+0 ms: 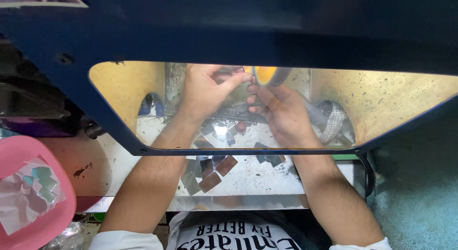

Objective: Grinding and smoothing the edges of small square glass tiles using a motorized grinding wheel.

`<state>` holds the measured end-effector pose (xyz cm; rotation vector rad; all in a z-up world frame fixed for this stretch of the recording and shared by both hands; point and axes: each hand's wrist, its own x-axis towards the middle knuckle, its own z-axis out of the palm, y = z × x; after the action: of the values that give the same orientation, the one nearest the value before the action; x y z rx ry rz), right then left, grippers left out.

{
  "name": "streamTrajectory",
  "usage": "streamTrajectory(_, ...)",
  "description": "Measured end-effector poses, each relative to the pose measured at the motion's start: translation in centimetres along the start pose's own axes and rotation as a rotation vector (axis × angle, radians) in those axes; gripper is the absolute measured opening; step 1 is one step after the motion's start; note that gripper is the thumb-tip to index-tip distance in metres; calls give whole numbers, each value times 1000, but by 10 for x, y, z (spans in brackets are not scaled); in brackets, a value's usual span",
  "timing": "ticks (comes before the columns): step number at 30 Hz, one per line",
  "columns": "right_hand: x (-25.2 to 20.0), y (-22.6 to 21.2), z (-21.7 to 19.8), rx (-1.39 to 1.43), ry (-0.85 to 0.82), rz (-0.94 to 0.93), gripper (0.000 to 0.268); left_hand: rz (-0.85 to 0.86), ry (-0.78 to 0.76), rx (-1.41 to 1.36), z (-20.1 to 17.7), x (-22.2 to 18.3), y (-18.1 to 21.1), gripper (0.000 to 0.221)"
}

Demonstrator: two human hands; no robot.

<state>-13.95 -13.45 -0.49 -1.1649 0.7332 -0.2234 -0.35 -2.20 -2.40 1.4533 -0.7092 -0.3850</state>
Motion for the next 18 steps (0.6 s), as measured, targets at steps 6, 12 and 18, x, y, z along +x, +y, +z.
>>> streamTrajectory(6, 1, 1, 2, -48, 28, 6, 26, 18, 13, -7, -6, 1, 9, 22)
streamTrajectory(12, -1, -7, 2, -74, 64, 25, 25, 36, -13, 22, -11, 1, 9, 24)
streamTrajectory(18, -2, -9, 3, -102, 90, 18, 23, 55, -39, -34, -11, 6, 3, 27)
